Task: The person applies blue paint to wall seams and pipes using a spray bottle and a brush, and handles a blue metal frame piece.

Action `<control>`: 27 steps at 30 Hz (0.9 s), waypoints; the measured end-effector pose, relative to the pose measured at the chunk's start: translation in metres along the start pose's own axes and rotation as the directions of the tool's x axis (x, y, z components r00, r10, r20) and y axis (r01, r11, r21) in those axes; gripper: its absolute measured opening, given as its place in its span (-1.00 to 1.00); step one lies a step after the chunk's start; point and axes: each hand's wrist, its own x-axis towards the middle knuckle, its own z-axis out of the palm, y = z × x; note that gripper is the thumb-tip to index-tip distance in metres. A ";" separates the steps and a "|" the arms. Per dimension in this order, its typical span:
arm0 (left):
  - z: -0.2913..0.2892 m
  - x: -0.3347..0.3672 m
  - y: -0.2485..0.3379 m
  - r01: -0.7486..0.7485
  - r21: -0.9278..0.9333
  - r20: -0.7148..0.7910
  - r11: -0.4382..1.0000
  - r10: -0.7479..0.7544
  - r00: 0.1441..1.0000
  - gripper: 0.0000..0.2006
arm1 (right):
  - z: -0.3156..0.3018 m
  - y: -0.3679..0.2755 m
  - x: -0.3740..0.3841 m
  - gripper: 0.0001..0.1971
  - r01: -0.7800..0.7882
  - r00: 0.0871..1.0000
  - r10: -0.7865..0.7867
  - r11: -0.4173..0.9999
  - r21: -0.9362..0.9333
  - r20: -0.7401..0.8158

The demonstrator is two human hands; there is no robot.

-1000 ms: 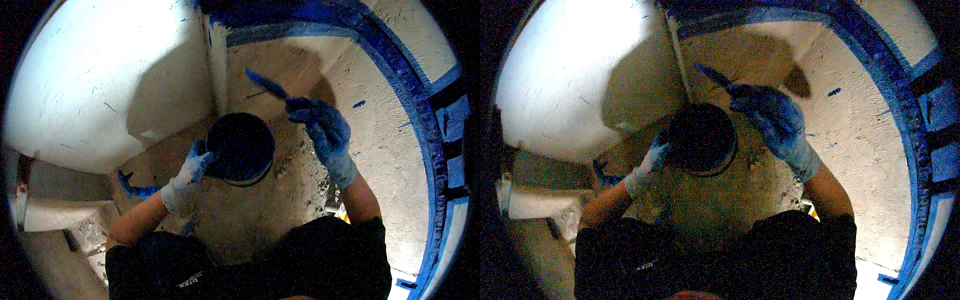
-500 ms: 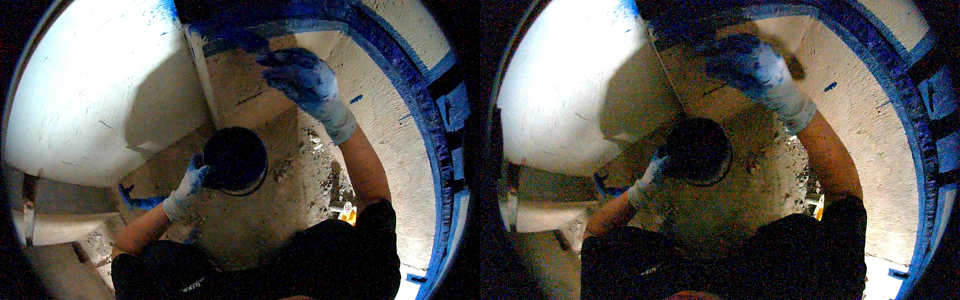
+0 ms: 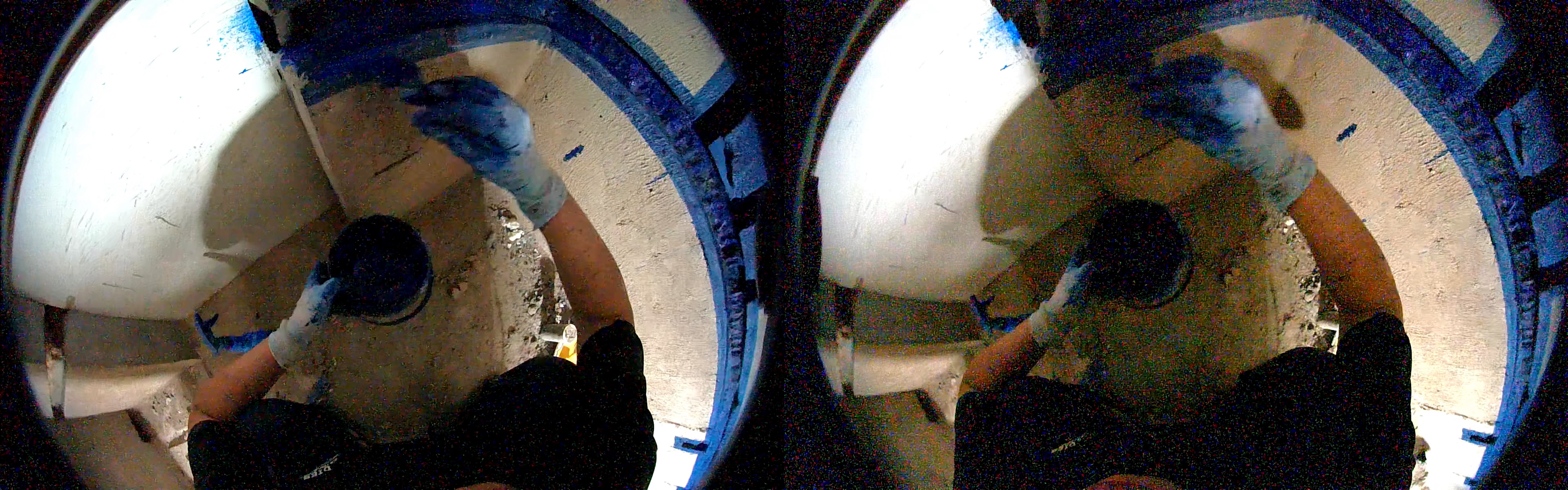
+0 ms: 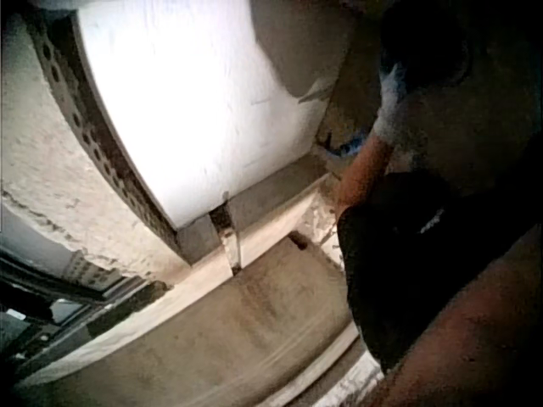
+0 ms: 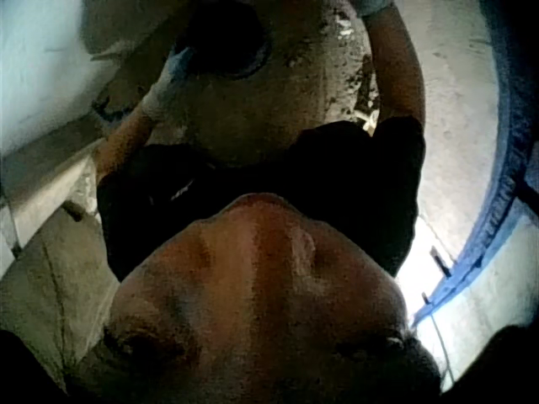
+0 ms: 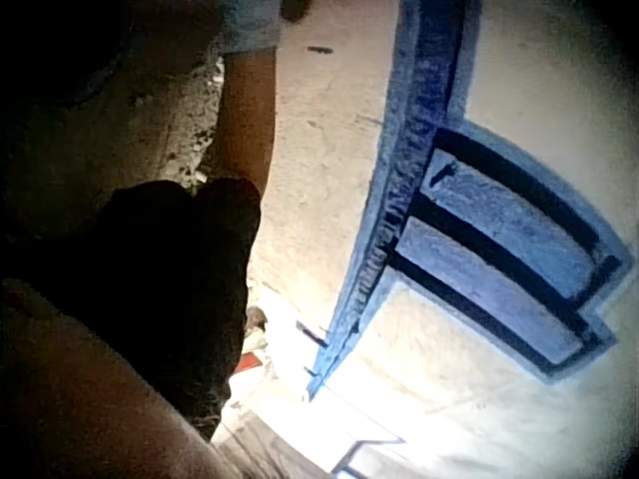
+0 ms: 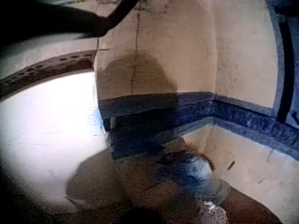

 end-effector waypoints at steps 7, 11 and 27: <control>-0.006 0.001 -0.002 0.075 -0.041 -0.005 0.996 -0.076 0.997 -0.54 | -0.063 0.055 -0.029 -0.82 -0.138 0.982 0.107 0.969 -0.203 -0.156; -0.006 -0.002 -0.004 0.087 0.002 -0.054 0.996 -0.087 0.995 -0.56 | -0.035 0.036 -0.034 -0.83 -0.139 0.988 0.132 0.985 -0.101 -0.076; 0.010 -0.007 0.001 0.081 -0.017 -0.049 0.997 -0.082 0.995 -0.68 | -0.056 0.061 -0.051 -0.83 -0.184 0.975 0.150 0.959 -0.214 -0.165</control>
